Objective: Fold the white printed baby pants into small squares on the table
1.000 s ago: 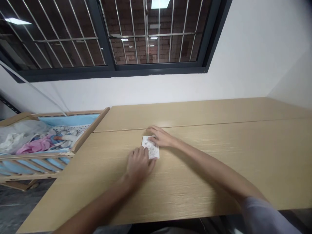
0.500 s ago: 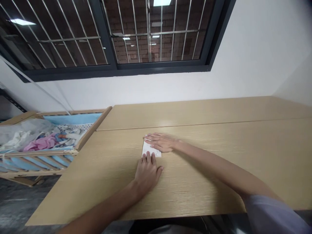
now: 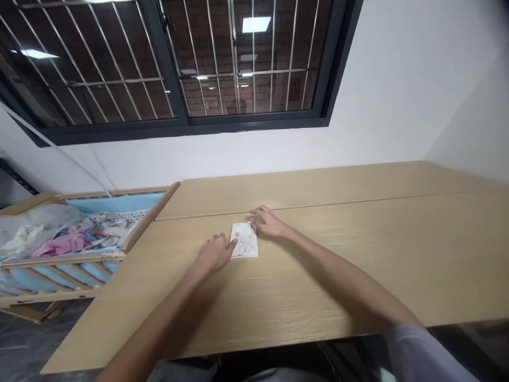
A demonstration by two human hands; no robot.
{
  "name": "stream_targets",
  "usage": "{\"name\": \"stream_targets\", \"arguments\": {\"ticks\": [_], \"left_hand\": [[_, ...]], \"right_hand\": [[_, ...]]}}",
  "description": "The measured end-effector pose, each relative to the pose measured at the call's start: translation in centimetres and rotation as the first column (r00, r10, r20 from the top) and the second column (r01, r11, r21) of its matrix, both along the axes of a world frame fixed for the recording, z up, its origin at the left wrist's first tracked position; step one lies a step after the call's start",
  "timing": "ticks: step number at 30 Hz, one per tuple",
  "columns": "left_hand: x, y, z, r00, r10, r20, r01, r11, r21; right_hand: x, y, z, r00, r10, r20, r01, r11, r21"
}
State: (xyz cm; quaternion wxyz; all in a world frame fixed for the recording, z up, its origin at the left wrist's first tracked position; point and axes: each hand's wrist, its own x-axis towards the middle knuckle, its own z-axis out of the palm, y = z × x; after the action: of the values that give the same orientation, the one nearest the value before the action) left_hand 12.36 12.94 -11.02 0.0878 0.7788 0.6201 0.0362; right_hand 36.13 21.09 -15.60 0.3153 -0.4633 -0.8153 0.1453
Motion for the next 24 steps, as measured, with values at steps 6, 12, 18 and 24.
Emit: {"name": "stream_targets", "arguments": {"ticks": [6,12,18,24], "left_hand": [[0.8,2.8,-1.8,0.999,0.032,-0.008,-0.032,0.999,-0.038],[0.4,0.1,0.0,0.998,-0.015,0.063,0.013,0.999,0.033],[-3.6,-8.3,4.9,0.977,-0.094,0.191,0.071,0.990,0.126],[-9.5,-17.6,4.2,0.942,0.024,0.334,-0.029,1.000,0.010]], "right_hand": [[-2.7,-1.0,-0.6,0.997,-0.023,-0.079,0.009,0.984,-0.176],[-5.3,-4.3,0.7,0.989,-0.121,-0.085,0.109,0.985,-0.133],[-8.4,-12.1,4.8,0.921,-0.005,-0.388,-0.164,0.902,-0.400],[-13.0,-21.7,6.1,0.744,-0.029,-0.667,-0.437,0.734,-0.520]]}}
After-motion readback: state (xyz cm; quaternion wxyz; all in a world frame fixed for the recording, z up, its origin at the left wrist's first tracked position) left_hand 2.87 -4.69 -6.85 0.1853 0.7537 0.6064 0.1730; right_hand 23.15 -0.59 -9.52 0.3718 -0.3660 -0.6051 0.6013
